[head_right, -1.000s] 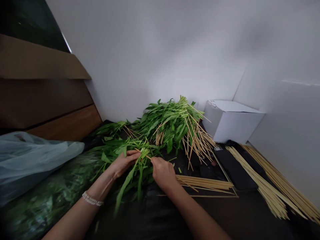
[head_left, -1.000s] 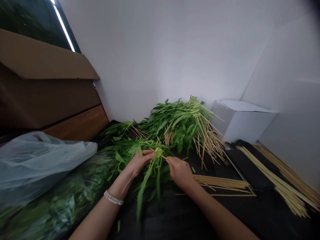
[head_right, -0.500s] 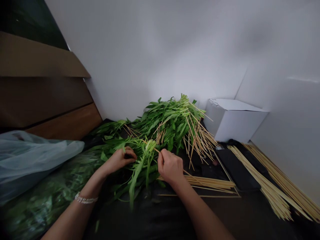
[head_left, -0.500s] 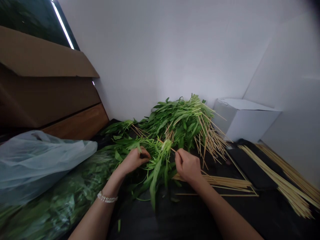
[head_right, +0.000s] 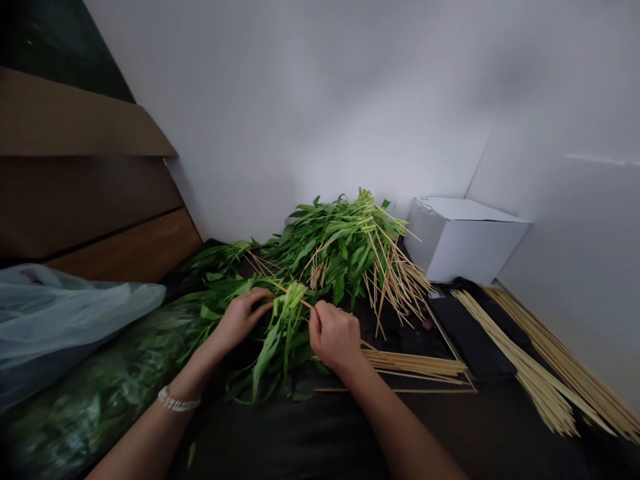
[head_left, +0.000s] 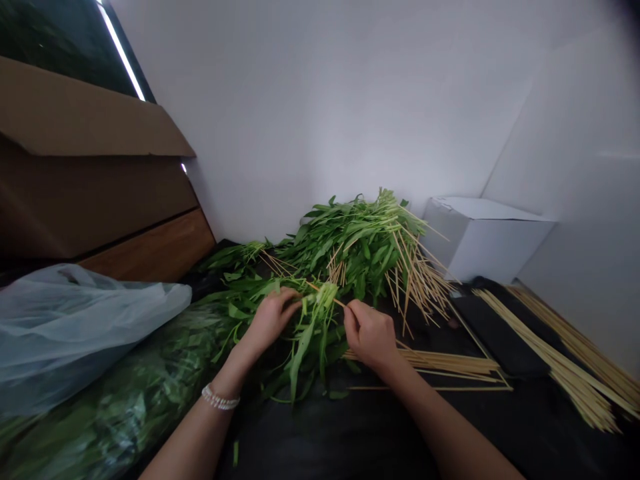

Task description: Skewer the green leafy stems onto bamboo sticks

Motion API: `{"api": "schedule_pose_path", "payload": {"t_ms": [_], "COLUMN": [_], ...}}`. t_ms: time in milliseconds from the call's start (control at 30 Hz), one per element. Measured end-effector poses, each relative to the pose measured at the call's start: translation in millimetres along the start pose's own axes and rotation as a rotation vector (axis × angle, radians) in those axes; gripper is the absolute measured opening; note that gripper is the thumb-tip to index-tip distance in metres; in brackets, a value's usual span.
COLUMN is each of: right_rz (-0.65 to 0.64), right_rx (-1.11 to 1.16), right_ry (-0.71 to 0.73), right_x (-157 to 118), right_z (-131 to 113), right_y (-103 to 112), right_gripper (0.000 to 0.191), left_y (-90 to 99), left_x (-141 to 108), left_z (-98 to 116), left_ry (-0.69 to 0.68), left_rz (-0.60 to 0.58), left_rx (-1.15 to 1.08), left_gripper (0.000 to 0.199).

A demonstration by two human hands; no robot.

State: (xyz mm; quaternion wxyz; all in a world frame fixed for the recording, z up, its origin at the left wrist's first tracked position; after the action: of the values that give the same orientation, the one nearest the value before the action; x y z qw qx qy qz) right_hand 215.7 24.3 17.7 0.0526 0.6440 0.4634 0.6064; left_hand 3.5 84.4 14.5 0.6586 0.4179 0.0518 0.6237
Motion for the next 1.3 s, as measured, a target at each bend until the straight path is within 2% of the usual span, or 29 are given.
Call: {"api": "schedule_pose_path", "payload": {"t_ms": [67, 133, 233, 333, 467, 667, 867, 1033, 1300], "right_rz": [-0.005, -0.014, -0.025, -0.035, -0.048, -0.022, -0.046, -0.058, -0.085], "right_rx": [-0.001, -0.002, -0.006, 0.003, 0.005, 0.035, 0.016, -0.002, -0.026], "right_ry": [0.000, 0.005, 0.023, 0.044, 0.068, 0.089, 0.091, 0.083, 0.067], "right_x": [0, -1, -3, -4, -5, -7, -7, -7, -7], "right_z": [0, -1, -2, -3, -3, -4, -6, -6, -4], "right_y": [0, -2, -6, -9, -12, -12, -12, -14, -17], "right_gripper": [0.030, 0.030, 0.031, 0.031, 0.030, 0.030, 0.030, 0.031, 0.031], "left_y": [9.9, 14.7, 10.6, 3.6, -0.9, -0.2, -0.8, -1.3, -7.7], "left_x": [1, 0, -1, -2, -3, -4, -6, -8, -8], "left_z": [-4, -10, -17, -18, -16, -18, -14, -15, -16], "left_ry": [0.097, 0.208, 0.349, 0.412, 0.431, 0.451, 0.458, 0.511, 0.519], "left_rz": [0.126, 0.200, 0.207, 0.178, 0.151, 0.194, 0.221, 0.265, 0.218], "left_rx": [-0.136, -0.284, -0.584, -0.758, -0.768, -0.748, -0.708, -0.765, -0.838], "left_gripper": [0.020, 0.032, 0.046, 0.047, 0.040, 0.045, 0.036, 0.036, 0.035]}}
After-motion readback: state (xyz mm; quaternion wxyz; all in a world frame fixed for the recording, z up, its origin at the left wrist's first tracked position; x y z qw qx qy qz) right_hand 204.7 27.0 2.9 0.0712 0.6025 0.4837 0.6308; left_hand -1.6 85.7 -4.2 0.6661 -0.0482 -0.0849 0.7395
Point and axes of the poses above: each hand's wrist, its own x-axis towards the middle knuckle, its own y-axis out of the back of the hand, z = x × y, the point moved 6 cm from there along x, towards the middle knuckle, and after that the axes turned 1 degree about x, right-handed, at the moved point
